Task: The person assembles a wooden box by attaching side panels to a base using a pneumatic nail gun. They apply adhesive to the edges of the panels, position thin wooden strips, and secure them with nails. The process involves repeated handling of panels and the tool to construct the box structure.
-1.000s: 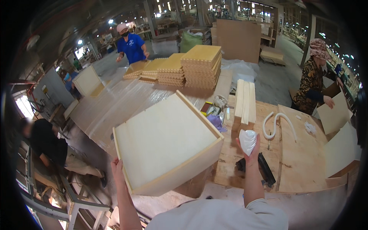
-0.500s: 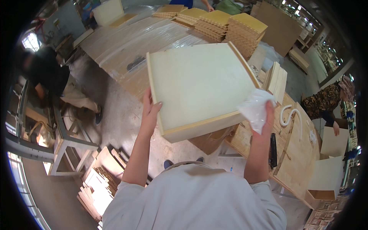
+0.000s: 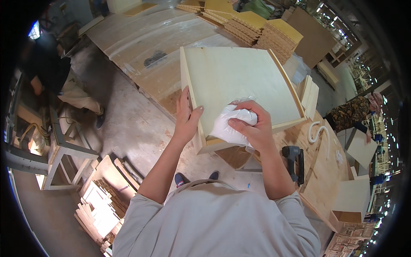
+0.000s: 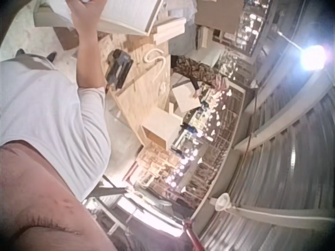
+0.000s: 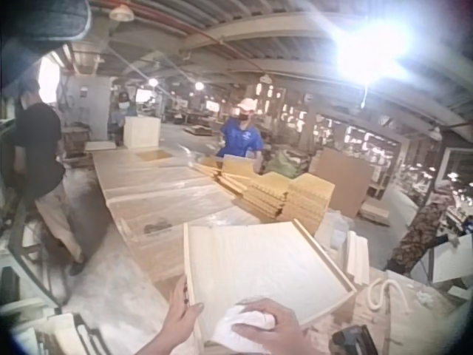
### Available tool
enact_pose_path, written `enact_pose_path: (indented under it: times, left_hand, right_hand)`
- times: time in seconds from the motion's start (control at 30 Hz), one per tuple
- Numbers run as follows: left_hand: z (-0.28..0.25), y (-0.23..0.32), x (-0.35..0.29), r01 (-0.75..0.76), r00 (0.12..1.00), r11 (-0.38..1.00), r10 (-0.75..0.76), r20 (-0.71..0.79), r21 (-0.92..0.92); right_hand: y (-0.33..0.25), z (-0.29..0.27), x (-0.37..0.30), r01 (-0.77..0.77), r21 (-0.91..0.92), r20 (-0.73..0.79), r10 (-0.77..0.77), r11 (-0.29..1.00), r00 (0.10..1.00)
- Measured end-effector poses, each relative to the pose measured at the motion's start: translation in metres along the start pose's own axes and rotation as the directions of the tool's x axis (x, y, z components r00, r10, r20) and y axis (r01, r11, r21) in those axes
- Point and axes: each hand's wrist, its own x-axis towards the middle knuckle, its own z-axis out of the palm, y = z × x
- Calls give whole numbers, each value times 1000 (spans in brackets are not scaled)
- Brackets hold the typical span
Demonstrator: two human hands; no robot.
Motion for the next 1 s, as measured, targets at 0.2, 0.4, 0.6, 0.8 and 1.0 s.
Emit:
enact_pose_path:
  times: [0.2,0.4,0.6,0.8,1.0]
  left_hand:
    - [-1,2,-1,-1,1000,1000,1,1,16]
    - [-2,-1,0,4,1000,999,-4,6,-53]
    - [1,9,-1,14,1000,997,-14,-2,-70]
    - [6,22,-1,32,999,992,-34,-21,-120]
    - [6,20,-2,62,997,992,-67,-46,-111]
  right_hand:
    - [-3,6,0,-6,-129,-13,4,992,1000]
    - [-2,-13,-2,62,-228,-87,-84,972,993]
    - [-2,-54,-9,68,-264,-162,-114,962,980]
    - [3,-105,-15,55,-311,-256,-139,949,957]
    - [4,-158,-20,-1,-292,-360,-109,957,926]
